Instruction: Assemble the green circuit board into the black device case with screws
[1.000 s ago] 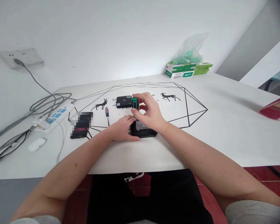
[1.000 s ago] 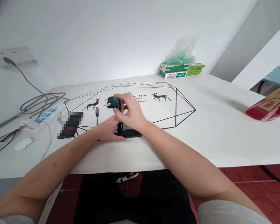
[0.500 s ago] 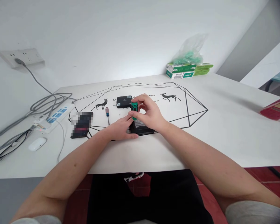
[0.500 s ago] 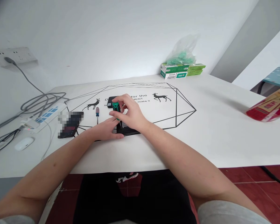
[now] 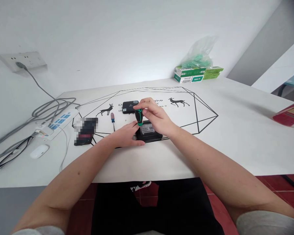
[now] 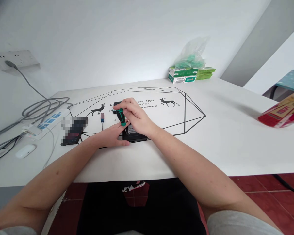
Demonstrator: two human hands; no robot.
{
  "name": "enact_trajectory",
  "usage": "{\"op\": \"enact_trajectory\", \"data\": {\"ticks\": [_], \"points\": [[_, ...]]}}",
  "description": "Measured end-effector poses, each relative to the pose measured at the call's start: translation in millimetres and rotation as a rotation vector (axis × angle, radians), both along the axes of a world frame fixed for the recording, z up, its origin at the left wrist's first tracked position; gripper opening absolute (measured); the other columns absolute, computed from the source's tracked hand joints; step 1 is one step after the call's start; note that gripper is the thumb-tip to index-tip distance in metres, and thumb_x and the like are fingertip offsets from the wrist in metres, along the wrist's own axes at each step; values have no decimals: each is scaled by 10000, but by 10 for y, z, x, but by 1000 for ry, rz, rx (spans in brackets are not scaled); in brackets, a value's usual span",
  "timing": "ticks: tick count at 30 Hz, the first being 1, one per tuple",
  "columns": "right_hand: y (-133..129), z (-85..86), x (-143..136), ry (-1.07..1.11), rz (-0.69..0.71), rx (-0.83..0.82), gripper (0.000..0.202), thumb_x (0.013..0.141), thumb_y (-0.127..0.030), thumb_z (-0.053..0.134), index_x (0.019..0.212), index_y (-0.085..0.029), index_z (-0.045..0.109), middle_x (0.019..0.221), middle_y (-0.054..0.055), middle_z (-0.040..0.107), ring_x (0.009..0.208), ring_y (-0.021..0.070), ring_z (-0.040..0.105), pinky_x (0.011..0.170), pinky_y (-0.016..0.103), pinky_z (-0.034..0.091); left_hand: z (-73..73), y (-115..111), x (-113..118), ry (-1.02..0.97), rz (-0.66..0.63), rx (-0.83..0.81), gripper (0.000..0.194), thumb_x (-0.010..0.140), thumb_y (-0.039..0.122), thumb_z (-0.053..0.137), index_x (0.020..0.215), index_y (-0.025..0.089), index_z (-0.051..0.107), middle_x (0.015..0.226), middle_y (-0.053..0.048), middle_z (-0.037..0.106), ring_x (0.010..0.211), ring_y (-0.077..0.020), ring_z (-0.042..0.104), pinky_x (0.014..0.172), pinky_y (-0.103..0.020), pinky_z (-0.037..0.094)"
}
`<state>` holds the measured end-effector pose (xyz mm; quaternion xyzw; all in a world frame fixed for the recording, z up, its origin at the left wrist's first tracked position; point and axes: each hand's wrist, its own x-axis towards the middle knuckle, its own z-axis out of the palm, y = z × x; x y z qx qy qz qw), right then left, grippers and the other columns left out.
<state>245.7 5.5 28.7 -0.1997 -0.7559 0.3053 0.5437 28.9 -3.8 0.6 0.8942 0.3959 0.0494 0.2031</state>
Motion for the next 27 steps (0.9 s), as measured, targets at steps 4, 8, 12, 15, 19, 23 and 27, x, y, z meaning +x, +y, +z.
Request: {"op": "enact_trajectory", "data": {"ticks": [4, 8, 12, 15, 19, 23, 27], "points": [[-17, 11, -1, 61, 20, -36, 237, 1024, -240, 549, 1101, -285, 769, 1160, 61, 699, 1079, 212, 697, 930, 449, 639, 28, -15, 12, 3, -10, 5, 976, 929, 749, 678, 1691, 217, 378, 1707, -169, 449, 1576, -429, 438, 1255, -481, 410], [-70, 40, -23, 92, 95, -170, 174, 959, -360, 726, 1093, -263, 673, 1156, 52, 776, 1019, 206, 746, 864, 419, 660, 44, -22, 18, 16, -5, -1, 973, 931, 730, 681, 1684, 189, 386, 1715, -194, 433, 1549, -446, 468, 1242, -503, 431], [-86, 14, -62, 112, 161, -217, 436, 845, -357, 884, 1105, -278, 542, 1201, 45, 805, 1010, 191, 789, 935, 423, 654, 51, -21, 10, 15, -3, -18, 973, 935, 722, 679, 1693, 195, 373, 1769, -199, 356, 1556, -462, 458, 1229, -545, 447], [-90, -5, -61, 95, 177, -203, 313, 956, -324, 743, 1174, -289, 522, 1308, 69, 777, 1098, 198, 791, 949, 429, 649, 51, -20, 5, 8, -8, -11, 992, 934, 725, 686, 1700, 188, 358, 1814, -202, 261, 1607, -470, 386, 1250, -558, 425], [-90, 18, -10, -8, 80, -83, 264, 1003, -247, 571, 1257, -292, 625, 1443, 93, 688, 1305, 258, 692, 962, 472, 645, 34, -12, 4, -8, -16, 13, 970, 932, 739, 687, 1692, 214, 389, 1782, -185, 341, 1589, -461, 422, 1259, -540, 418], [-60, 39, 32, -63, -93, 85, 308, 1008, -218, 527, 1198, -323, 746, 1270, 79, 658, 1256, 279, 631, 998, 545, 627, 25, -10, 11, 20, 6, 15, 1008, 923, 773, 673, 1698, 202, 373, 1719, -205, 419, 1551, -460, 462, 1237, -533, 428], [-45, 43, 27, -45, -49, 145, 277, 1046, -239, 513, 1152, -326, 754, 1104, 64, 653, 1066, 239, 650, 932, 502, 631, 32, -7, 21, 23, 0, -1, 996, 917, 750, 686, 1692, 204, 380, 1689, -200, 453, 1516, -453, 499, 1217, -523, 450]]}}
